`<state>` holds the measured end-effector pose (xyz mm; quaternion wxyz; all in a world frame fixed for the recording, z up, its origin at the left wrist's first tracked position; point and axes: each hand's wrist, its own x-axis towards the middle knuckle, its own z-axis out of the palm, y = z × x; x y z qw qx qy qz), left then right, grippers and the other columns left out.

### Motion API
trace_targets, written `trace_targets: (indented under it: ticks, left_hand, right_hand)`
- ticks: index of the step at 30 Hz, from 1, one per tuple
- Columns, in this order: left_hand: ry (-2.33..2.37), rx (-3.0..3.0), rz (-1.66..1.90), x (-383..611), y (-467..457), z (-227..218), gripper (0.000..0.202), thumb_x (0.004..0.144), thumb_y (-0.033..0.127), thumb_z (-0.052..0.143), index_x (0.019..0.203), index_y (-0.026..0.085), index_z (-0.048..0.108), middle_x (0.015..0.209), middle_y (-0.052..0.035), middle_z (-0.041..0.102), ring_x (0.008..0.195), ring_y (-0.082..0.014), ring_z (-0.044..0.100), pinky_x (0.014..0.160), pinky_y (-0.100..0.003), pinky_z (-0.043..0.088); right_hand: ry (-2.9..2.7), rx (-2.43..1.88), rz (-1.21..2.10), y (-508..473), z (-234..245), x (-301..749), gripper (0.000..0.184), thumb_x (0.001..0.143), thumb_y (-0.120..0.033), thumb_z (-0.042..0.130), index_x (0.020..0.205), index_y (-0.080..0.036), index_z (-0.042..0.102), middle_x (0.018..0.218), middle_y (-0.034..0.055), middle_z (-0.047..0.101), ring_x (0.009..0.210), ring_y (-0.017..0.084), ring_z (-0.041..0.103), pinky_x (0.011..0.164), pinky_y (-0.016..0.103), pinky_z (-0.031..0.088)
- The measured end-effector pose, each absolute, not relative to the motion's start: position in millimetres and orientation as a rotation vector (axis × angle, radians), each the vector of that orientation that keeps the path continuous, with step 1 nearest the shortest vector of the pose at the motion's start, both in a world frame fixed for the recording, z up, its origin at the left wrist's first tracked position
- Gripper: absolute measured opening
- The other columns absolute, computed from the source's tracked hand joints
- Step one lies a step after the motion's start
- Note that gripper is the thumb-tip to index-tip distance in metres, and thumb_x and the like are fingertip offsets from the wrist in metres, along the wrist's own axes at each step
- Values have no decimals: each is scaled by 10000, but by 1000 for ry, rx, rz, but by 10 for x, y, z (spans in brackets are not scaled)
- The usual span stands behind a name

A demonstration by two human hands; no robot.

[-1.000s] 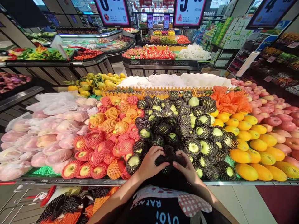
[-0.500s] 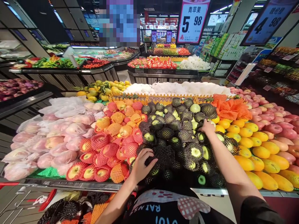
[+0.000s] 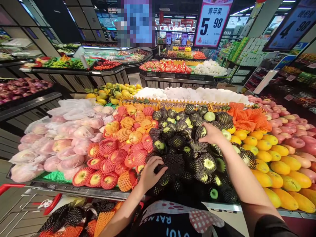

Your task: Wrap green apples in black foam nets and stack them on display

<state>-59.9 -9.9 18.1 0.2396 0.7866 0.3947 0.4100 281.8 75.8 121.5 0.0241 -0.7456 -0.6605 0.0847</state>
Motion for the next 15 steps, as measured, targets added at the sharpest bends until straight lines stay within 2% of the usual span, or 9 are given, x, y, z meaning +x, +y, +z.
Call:
trace_targets:
  ticks: [2,4,8,11,13,15]
  left_hand:
    - [1036,2165,1140,-548,-109,225,85,934,275,669,902,202,638,960,-61,672,937,-191,652,852,-322,543]
    - [1008,2169,1154,-536,-118,237,70,930,261,672,900,205,643,942,-57,672,927,-191,647,837,-317,541]
    - [1065,2117,1214,-613,-116,149,24,932,223,654,911,211,651,921,-45,666,912,-189,641,838,-321,533]
    - [1180,2037,1269,-670,-97,64,10,929,223,655,930,213,650,972,-46,651,937,-187,639,866,-322,527]
    - [1229,1991,1296,-670,-81,44,29,926,240,665,935,216,653,990,-44,637,956,-187,636,874,-316,524]
    - [1236,1967,1322,-639,-70,59,40,916,251,681,925,218,661,983,-37,630,951,-185,632,870,-310,523]
  right_hand:
    - [-2098,-2330,332,663,1065,2618,754,583,-263,889,1264,-237,567,1243,120,622,1092,351,636,816,408,518]
    - [-2084,-2374,307,549,912,2528,766,588,-237,886,1282,-201,566,1269,162,604,1146,394,611,834,436,514]
    - [-2002,-2441,203,327,771,2715,693,782,-352,768,1384,-150,492,1322,195,571,1210,394,565,931,462,485]
    - [-1782,-2528,125,242,704,3006,663,856,-489,690,1357,-89,521,1313,225,597,1214,435,539,989,513,452]
    - [-1679,-2528,186,223,624,3159,682,894,-595,611,1337,-78,558,1333,228,609,1237,463,510,1016,541,434]
    - [-1682,-2486,281,201,544,3222,698,920,-620,559,1368,-85,554,1371,210,603,1262,458,490,1046,538,421]
